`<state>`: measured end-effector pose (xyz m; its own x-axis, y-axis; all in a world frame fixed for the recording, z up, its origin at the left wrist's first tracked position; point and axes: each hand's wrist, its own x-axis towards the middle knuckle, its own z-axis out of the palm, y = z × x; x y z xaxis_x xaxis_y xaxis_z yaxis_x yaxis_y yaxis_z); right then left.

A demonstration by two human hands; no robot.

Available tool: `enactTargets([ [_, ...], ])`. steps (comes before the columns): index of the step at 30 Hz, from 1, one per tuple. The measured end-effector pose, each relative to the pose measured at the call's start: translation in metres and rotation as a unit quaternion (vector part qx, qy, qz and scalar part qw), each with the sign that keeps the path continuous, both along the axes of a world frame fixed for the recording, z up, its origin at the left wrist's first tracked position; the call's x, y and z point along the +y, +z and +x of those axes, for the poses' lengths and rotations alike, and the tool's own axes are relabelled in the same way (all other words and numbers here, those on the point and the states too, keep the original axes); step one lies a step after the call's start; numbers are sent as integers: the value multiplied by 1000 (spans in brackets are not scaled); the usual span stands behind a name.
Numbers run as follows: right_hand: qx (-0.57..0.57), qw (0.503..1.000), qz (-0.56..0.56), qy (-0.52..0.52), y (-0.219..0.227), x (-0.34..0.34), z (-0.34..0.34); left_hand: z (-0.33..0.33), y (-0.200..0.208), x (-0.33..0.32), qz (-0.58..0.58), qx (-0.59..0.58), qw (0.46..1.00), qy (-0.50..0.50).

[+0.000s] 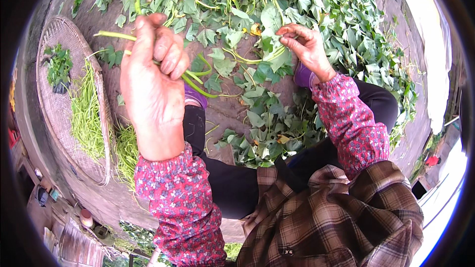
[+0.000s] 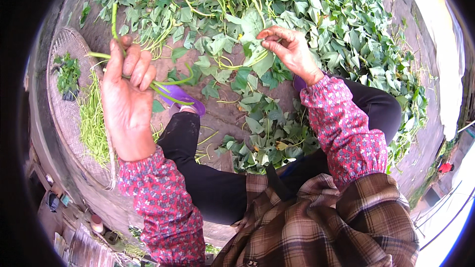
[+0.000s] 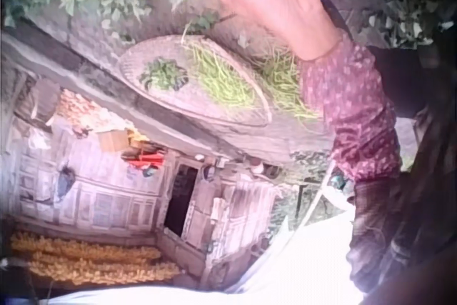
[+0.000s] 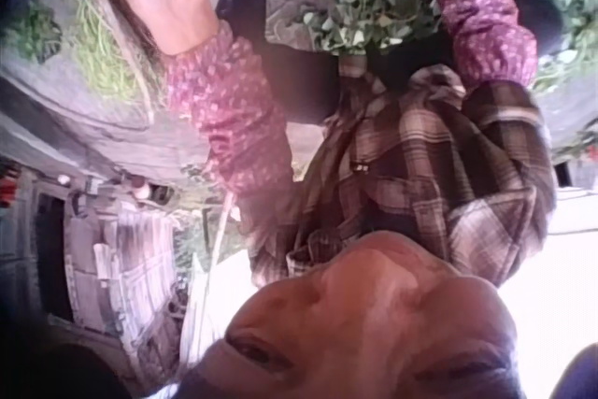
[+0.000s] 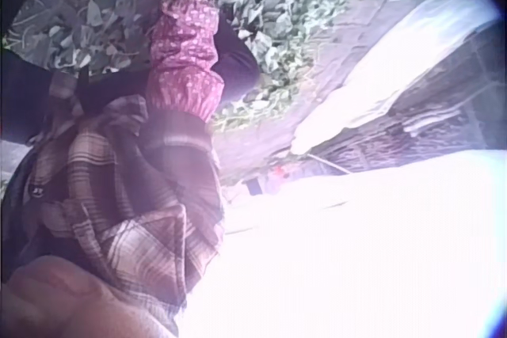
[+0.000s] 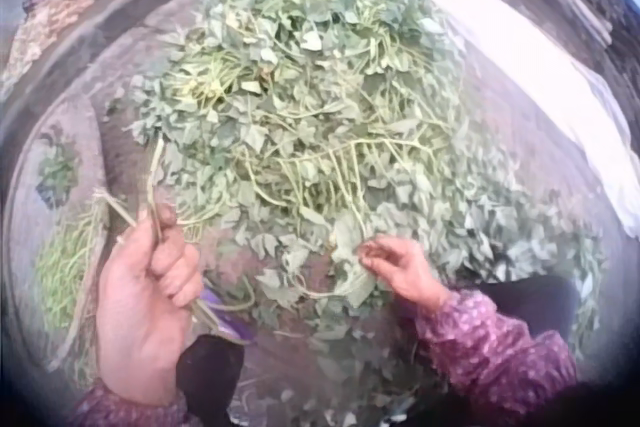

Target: The person sits on the ground and sorts through a large pile of green leafy vegetables. They pick up stems, remove leaves, and place the cleaned stems into a woven basket while discarding the leaves onto the floor.

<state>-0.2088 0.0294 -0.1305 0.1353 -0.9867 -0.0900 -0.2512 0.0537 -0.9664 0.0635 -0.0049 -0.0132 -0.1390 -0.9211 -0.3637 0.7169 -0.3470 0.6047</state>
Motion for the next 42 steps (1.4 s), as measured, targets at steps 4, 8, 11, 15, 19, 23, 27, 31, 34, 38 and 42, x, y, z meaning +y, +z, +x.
enactTargets([
  [4,10,999,-45,13,28,0,7,-10,6,2,3,-116,993,-8],
  [8,-54,997,-57,-26,39,0,9,-10,6,5,-10,-191,980,-52],
  [11,-100,992,16,-70,48,2,13,-13,10,7,-21,-343,937,-69],
  [15,-229,966,62,-102,43,4,9,-22,1,11,-96,-388,907,-132],
  [19,-248,959,82,-108,45,7,9,-24,5,12,-100,-398,896,-169],
  [23,-256,953,93,-129,40,9,9,-25,7,13,-89,-415,888,-177],
  [27,-142,983,83,-78,44,9,13,-23,6,12,-87,-404,905,-101],
  [31,201,938,48,279,-8,40,-13,-5,14,7,-50,-364,930,-19],
  [34,455,666,256,533,-32,69,-41,-3,19,11,-22,-348,937,5],
  [38,514,710,114,469,-96,51,-9,6,25,15,-6,-340,940,24],
  [42,530,787,-91,302,-154,-13,81,20,19,17,4,-302,952,51],
])
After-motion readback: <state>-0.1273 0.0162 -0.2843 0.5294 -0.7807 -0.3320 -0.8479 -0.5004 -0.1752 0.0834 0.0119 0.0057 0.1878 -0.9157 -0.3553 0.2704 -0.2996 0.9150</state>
